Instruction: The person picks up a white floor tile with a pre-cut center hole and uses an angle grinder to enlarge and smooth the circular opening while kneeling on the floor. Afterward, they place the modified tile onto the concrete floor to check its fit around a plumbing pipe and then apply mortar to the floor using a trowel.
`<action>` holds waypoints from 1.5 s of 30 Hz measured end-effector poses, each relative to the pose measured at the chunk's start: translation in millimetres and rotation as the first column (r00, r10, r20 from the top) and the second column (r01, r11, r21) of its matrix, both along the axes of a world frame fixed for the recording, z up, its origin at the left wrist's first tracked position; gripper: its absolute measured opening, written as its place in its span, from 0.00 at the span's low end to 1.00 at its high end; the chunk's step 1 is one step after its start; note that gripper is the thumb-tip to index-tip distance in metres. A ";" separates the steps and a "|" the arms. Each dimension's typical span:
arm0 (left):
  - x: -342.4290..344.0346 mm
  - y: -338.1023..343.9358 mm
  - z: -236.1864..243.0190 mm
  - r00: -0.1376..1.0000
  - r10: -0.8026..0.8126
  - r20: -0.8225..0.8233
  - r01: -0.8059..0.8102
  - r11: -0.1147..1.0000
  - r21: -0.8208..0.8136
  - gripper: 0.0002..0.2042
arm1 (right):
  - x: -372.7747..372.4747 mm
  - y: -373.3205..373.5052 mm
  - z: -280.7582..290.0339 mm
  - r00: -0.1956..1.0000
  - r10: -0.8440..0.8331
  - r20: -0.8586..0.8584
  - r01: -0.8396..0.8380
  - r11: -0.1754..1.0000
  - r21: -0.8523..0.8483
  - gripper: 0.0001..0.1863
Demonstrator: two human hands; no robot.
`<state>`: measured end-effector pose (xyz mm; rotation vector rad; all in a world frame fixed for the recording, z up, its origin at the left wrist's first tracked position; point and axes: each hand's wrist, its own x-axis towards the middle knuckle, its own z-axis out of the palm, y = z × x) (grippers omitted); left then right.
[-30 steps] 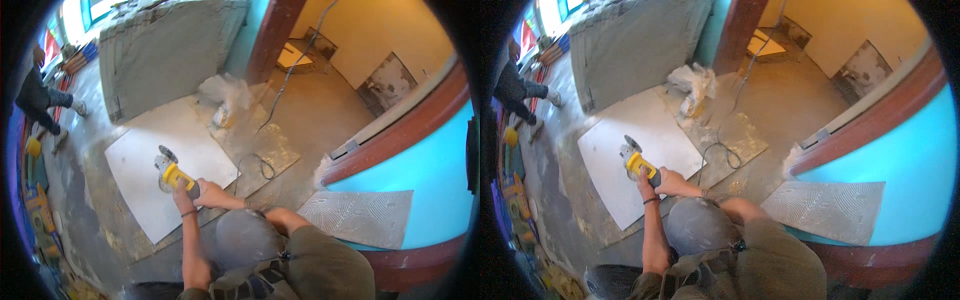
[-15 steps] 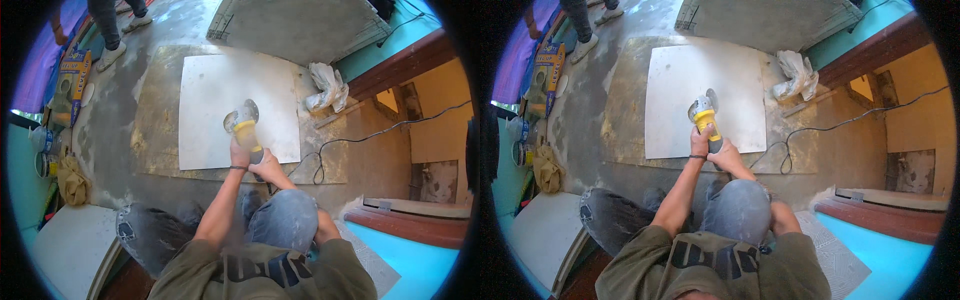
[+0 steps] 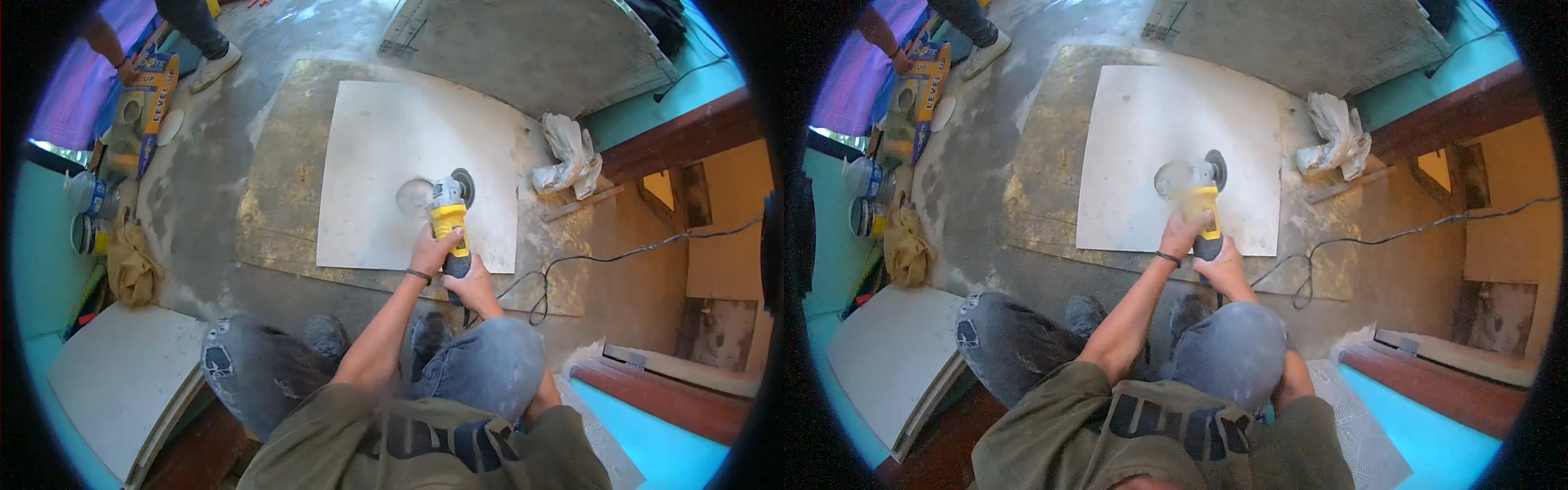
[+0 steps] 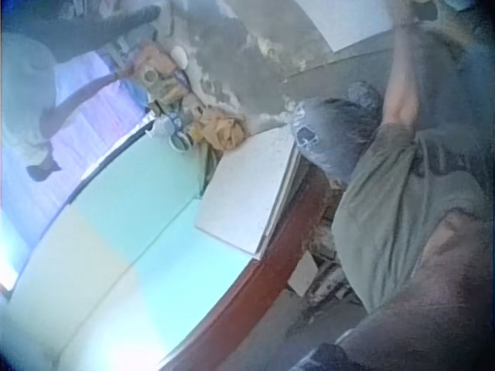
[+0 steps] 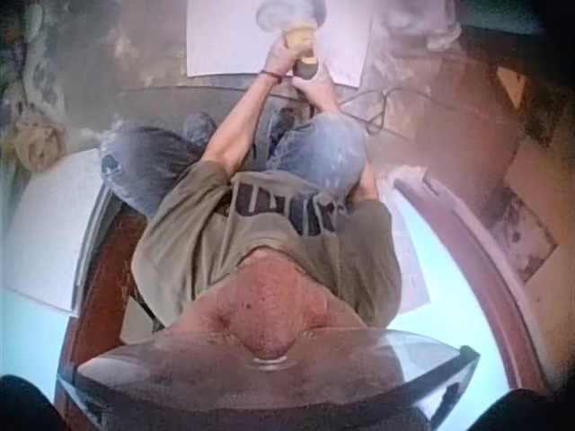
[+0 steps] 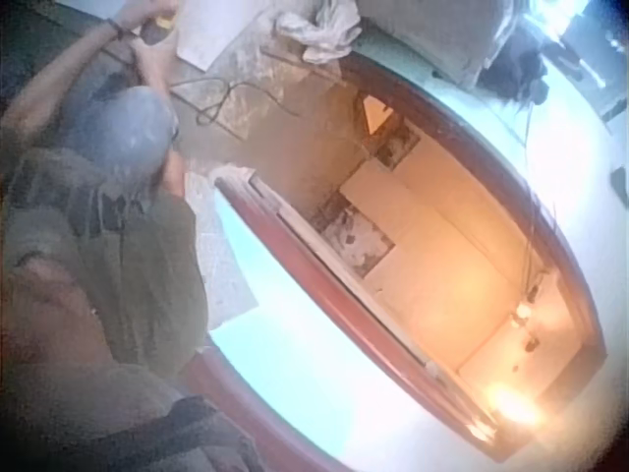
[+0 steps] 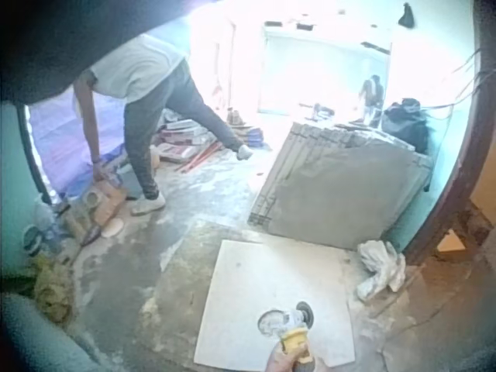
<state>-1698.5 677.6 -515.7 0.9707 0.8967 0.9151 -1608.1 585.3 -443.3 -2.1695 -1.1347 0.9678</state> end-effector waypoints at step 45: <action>17.9 -14.5 19.8 0.978 0.207 -0.027 -0.206 0.938 -0.277 0.25 | 11.7 -4.3 2.3 0.998 0.060 0.032 -0.054 0.986 -0.159 0.37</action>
